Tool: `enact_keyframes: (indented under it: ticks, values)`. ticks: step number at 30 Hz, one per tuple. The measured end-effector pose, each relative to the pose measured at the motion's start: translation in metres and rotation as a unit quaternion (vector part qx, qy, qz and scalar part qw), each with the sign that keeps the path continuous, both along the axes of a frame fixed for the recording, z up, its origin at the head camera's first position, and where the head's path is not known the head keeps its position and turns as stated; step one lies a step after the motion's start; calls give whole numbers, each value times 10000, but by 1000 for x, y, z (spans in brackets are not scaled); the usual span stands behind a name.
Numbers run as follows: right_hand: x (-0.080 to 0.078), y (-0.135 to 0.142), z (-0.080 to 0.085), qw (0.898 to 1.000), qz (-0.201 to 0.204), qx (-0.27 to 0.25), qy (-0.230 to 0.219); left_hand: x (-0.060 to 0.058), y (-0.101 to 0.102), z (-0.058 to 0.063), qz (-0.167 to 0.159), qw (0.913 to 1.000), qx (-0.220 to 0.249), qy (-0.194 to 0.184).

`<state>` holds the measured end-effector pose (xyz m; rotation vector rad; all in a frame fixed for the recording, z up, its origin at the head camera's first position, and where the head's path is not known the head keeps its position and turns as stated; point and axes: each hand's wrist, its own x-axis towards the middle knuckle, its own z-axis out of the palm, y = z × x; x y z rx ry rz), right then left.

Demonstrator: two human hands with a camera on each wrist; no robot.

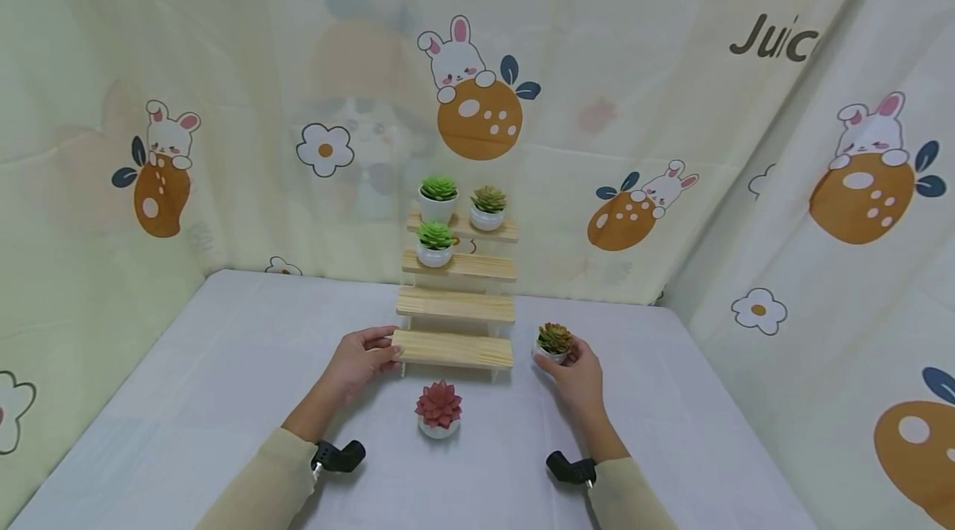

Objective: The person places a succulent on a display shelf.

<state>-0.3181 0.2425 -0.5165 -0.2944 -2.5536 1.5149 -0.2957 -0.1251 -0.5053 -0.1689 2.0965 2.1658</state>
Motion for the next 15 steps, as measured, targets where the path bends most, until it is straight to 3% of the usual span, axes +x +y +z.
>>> enact_keyframes:
  ticks: [15]
  values:
    - [0,0,0,9999,-61,89,86,1,0,0,-33,10000,-75,36]
